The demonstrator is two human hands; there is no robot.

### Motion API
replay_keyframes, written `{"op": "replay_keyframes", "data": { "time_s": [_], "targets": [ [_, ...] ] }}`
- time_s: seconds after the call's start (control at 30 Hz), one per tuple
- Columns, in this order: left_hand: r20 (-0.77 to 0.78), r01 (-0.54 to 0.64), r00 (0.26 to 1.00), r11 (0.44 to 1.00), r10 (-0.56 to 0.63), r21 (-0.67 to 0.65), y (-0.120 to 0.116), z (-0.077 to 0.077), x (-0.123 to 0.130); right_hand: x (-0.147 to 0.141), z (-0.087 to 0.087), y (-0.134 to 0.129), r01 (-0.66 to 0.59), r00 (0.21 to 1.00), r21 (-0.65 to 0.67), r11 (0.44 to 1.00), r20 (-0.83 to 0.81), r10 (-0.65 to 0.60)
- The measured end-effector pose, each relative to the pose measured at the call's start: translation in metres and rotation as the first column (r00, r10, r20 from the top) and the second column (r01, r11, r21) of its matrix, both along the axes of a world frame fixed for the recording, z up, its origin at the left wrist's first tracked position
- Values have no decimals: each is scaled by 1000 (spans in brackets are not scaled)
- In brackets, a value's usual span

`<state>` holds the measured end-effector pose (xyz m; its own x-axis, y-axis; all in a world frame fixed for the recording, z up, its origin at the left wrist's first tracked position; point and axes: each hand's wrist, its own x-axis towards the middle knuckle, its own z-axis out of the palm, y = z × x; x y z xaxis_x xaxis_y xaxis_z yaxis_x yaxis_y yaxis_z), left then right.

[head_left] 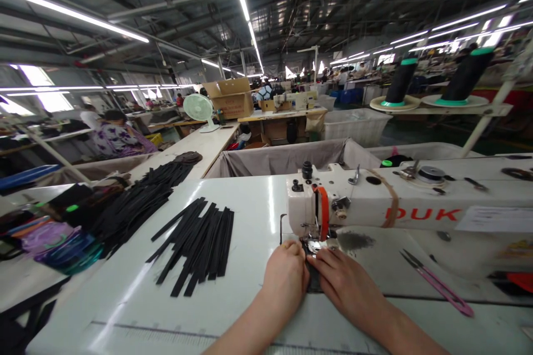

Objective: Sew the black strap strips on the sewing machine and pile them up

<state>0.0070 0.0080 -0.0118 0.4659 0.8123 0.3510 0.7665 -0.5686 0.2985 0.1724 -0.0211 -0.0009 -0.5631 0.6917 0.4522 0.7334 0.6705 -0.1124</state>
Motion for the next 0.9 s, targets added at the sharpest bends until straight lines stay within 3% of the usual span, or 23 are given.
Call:
{"op": "replay_keyframes", "data": {
  "time_s": [0.1,0.23,0.3,0.47,0.53,0.6,0.63,0.7,0.73,0.8,0.83,0.9],
  "targets": [
    [54,-125,991,992,126,-19,12,7,-8,2,-5,1,3,1000,29,1000,5,-3],
    [-34,-6,999,1000,5,-30,32,5,-13,4,-11,3,0,1000,46,999,14,0],
    [-97,-19,995,998,13,-61,35,6,-18,5,-11,2,-12,1000,33,999,4,12],
    [-151,-242,959,970,240,4,31,24,-43,9,-8,-1,-38,998,-50,998,-50,36],
    [-84,-354,932,935,351,-17,28,32,-49,10,-7,-2,-50,996,-59,997,-75,45],
    [131,-398,901,909,413,-126,23,36,-48,9,-6,-4,-71,993,-68,995,-96,65],
    [264,-365,868,901,420,-234,19,35,-43,9,-5,-5,-88,991,-76,993,-104,80],
    [472,-156,770,845,428,-511,10,30,-30,6,-1,-8,-129,986,-83,988,-113,119],
    [500,-6,748,757,437,-653,6,25,-23,4,2,-10,-151,984,-84,985,-107,142],
    [522,168,720,615,457,-770,-3,16,-11,2,6,-13,-202,978,-62,977,-63,198],
    [517,190,721,585,462,-788,-6,13,-7,1,6,-14,-227,974,-40,973,-29,226],
    [490,120,753,641,439,-758,-11,10,-3,1,5,-15,-243,970,8,970,33,242]
  ]
}}
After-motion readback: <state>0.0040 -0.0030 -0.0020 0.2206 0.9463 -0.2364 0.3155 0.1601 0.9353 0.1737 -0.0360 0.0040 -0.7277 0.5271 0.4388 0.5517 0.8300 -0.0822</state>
